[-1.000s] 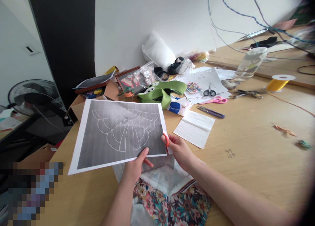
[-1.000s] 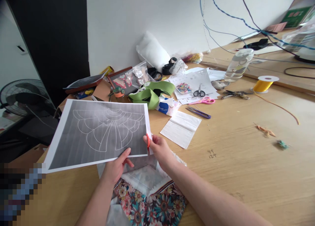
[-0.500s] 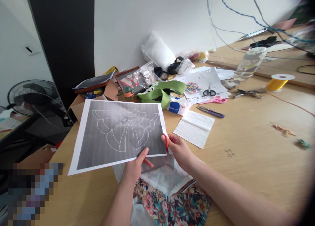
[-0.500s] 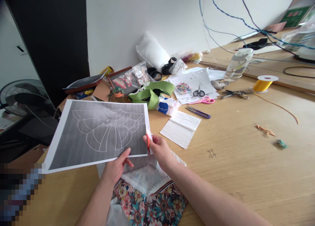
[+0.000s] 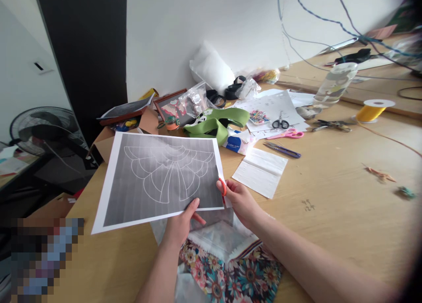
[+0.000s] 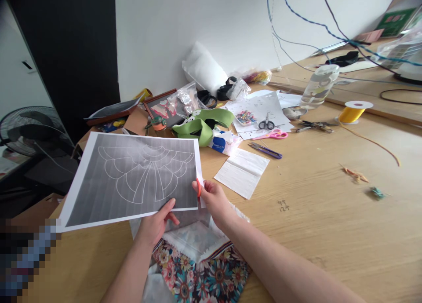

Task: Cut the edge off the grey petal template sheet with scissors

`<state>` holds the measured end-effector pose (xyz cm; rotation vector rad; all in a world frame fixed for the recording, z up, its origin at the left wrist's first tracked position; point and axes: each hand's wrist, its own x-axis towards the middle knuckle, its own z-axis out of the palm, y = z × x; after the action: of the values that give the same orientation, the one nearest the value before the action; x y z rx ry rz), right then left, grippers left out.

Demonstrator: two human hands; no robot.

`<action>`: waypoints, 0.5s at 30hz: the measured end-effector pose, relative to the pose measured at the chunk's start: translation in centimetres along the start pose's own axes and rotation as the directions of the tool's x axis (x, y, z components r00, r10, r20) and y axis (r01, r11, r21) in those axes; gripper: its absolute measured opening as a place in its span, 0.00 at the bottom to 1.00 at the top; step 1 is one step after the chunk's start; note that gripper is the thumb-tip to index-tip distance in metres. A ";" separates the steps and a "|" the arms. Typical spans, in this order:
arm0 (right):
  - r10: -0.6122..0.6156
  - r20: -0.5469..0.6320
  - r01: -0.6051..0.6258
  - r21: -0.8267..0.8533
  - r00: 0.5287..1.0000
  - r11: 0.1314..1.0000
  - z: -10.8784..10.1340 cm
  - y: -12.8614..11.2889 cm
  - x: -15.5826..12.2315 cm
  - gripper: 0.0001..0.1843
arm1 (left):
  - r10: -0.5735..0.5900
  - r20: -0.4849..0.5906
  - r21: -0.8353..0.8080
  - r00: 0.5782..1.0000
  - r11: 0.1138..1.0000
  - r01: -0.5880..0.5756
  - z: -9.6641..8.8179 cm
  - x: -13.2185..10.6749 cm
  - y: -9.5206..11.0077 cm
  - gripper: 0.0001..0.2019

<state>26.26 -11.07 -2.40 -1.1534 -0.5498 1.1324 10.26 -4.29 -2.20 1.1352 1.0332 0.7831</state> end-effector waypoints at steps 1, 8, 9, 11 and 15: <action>-0.002 -0.002 0.002 -0.003 1.000 1.000 0.0 0.0 0.0 0.29 | -0.003 -0.001 -0.004 1.000 1.000 0.003 0.0 0.0 0.0 0.19; -0.016 -0.007 0.016 -0.025 1.000 1.000 0.0 0.0 0.0 0.28 | -0.013 -0.005 0.019 1.000 1.000 0.013 0.0 0.0 -0.1 0.17; -0.016 -0.010 0.016 -0.027 1.000 0.999 0.0 0.0 0.0 0.28 | -0.014 -0.003 0.019 1.000 1.000 0.014 -0.1 0.0 -0.1 0.17; -0.015 -0.015 0.015 -0.027 1.000 1.000 0.0 -0.1 0.0 0.28 | -0.015 0.002 0.026 1.000 1.000 0.015 -0.1 0.1 -0.2 0.16; 0.007 -0.009 -0.007 0.000 1.000 1.000 0.1 -0.2 -0.1 0.28 | -0.013 0.012 0.036 1.000 0.999 0.013 -0.3 0.2 -0.4 0.16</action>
<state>26.25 -11.11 -2.15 -1.1605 -0.5389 1.1331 10.07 -4.16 -2.66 1.1610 1.0471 0.7491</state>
